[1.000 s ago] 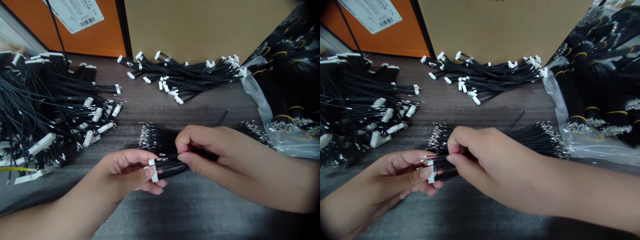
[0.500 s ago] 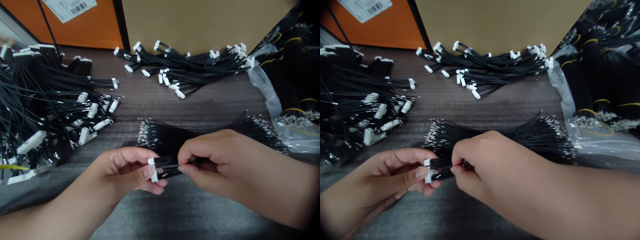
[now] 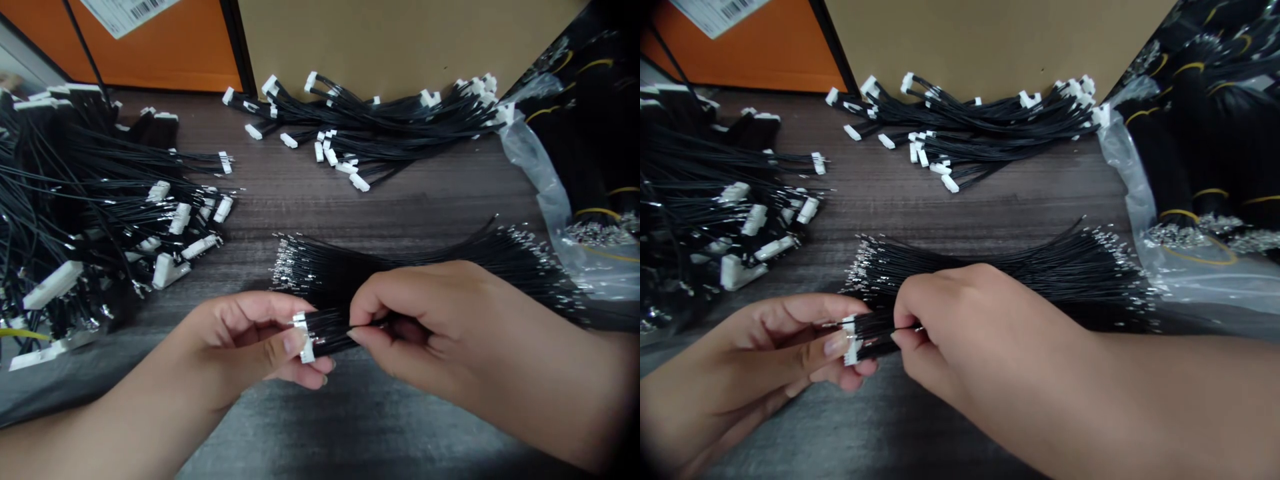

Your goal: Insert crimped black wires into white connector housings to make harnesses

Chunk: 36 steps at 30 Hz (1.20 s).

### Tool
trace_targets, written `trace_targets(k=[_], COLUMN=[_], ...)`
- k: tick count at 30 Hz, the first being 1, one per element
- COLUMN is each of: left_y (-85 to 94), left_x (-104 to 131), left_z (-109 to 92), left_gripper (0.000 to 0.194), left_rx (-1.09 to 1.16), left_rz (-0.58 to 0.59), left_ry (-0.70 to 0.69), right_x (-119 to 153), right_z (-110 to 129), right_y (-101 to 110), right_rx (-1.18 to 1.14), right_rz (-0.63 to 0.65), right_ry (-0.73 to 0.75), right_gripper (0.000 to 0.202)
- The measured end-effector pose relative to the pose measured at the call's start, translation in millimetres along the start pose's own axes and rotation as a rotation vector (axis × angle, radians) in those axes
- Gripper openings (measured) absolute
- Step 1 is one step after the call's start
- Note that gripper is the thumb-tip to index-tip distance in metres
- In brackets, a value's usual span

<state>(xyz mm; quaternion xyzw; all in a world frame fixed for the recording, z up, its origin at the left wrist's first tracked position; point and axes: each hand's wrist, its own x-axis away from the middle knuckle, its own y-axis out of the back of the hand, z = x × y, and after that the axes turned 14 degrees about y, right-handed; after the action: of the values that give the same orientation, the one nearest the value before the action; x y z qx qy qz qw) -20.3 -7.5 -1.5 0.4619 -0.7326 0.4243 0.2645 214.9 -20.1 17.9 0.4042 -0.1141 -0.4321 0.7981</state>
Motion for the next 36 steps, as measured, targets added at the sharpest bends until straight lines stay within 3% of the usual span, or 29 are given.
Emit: trace_targets(k=[14, 19, 27, 36], left_y=[-3.3, -3.8, -2.6, -5.1], left_x=[4.2, 2.7, 3.3, 2.6], left_z=[-3.4, -3.0, -1.8, -3.5], left_gripper=[0.029, 0.031, 0.031, 0.032], left_rx=[0.022, 0.021, 0.028, 0.024], left_rz=[0.024, -0.001, 0.015, 0.004], left_ry=[0.028, 0.043, 0.021, 0.038], right_x=[2.5, 2.0, 5.2, 4.8], right_z=[0.5, 1.8, 2.6, 1.6], right_y=[-1.8, -6.3, -9.2, -8.2], right_rx=[-0.002, 0.113, 0.212, 0.11], right_rz=[-0.018, 0.047, 0.045, -0.087], right_ry=[0.031, -0.022, 0.014, 0.16], right_gripper=[0.02, 0.016, 0.02, 0.021])
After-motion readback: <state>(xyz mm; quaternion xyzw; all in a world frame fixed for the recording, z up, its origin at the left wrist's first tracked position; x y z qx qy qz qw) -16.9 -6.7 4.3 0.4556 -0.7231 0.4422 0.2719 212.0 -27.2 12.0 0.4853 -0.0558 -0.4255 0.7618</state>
